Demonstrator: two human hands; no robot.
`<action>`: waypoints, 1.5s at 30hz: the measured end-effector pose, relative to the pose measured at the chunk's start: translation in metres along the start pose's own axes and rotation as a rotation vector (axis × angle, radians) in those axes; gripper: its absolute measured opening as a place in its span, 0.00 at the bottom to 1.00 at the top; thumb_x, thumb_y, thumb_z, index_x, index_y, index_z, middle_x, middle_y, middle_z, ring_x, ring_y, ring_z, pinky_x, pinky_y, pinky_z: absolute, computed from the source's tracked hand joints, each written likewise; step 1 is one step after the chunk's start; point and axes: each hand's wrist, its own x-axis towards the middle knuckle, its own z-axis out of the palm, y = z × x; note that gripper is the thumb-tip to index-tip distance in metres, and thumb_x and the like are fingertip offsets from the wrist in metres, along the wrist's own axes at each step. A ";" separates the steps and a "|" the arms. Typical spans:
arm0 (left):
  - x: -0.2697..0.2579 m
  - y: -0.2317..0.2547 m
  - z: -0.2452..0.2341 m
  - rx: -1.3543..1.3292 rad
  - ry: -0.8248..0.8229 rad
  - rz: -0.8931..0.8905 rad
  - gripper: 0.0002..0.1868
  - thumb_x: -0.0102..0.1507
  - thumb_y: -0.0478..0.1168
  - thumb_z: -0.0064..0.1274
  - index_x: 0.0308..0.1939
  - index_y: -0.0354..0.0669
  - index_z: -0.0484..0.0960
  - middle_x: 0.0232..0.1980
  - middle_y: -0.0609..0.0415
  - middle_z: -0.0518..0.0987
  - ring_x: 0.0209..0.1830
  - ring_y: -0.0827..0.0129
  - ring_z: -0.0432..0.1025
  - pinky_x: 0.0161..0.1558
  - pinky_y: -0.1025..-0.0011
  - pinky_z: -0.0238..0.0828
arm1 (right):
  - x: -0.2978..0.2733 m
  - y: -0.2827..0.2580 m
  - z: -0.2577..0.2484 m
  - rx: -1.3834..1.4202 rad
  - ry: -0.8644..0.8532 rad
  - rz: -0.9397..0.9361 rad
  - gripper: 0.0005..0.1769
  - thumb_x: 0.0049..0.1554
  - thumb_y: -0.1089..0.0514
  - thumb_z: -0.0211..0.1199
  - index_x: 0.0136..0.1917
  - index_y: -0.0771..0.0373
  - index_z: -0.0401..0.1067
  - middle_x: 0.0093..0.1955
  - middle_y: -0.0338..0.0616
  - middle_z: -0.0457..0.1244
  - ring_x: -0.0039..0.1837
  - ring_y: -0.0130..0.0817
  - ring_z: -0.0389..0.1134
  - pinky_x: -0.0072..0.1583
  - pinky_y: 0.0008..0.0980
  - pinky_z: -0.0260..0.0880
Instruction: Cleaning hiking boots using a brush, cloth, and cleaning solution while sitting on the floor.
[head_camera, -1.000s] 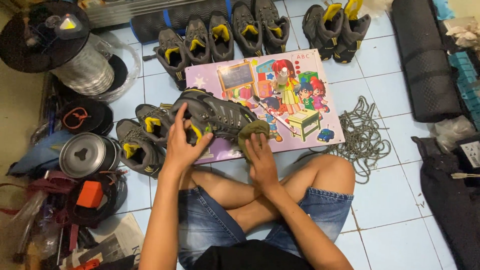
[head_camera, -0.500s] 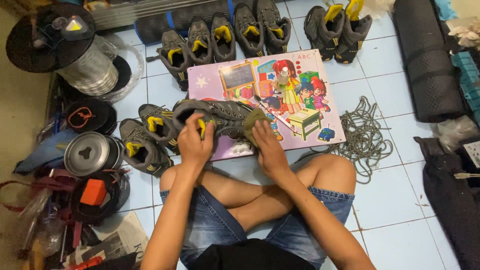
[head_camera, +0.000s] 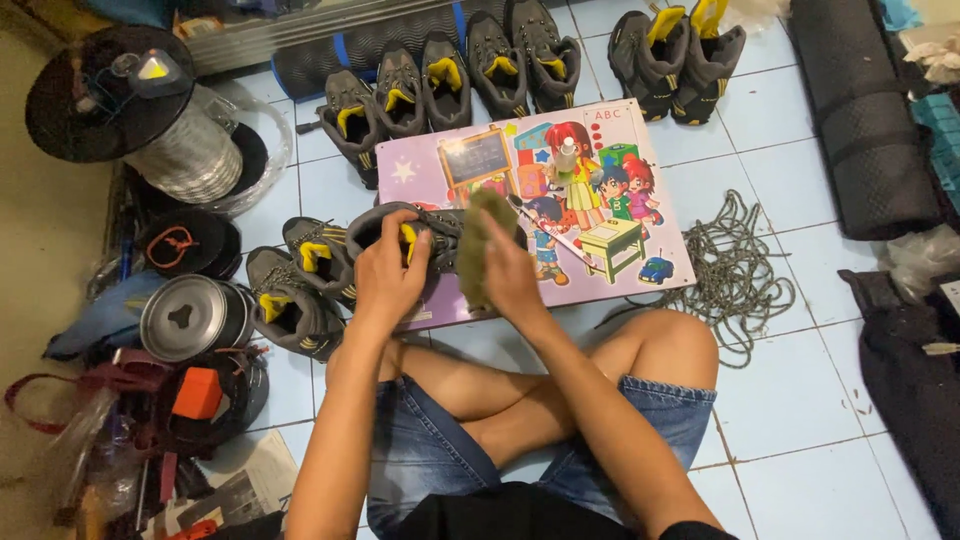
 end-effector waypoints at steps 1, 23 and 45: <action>0.001 -0.002 -0.002 0.002 -0.004 0.002 0.16 0.72 0.52 0.43 0.58 0.50 0.70 0.36 0.37 0.83 0.37 0.37 0.79 0.40 0.49 0.72 | 0.004 0.012 0.013 0.002 0.004 0.003 0.29 0.65 0.65 0.39 0.78 0.63 0.59 0.78 0.54 0.55 0.80 0.46 0.53 0.78 0.46 0.50; 0.018 -0.010 0.000 0.053 -0.031 0.131 0.21 0.71 0.43 0.33 0.67 0.45 0.68 0.32 0.39 0.81 0.34 0.38 0.77 0.39 0.51 0.70 | 0.022 -0.010 0.033 -0.072 0.017 -0.156 0.28 0.60 0.68 0.53 0.73 0.59 0.67 0.72 0.55 0.61 0.74 0.48 0.61 0.74 0.45 0.60; 0.008 -0.002 -0.005 0.052 -0.057 0.090 0.26 0.70 0.40 0.32 0.73 0.47 0.61 0.34 0.39 0.81 0.35 0.34 0.76 0.47 0.48 0.69 | -0.006 0.006 0.032 0.016 -0.071 -0.366 0.31 0.58 0.66 0.43 0.68 0.51 0.75 0.70 0.40 0.66 0.73 0.46 0.63 0.72 0.45 0.63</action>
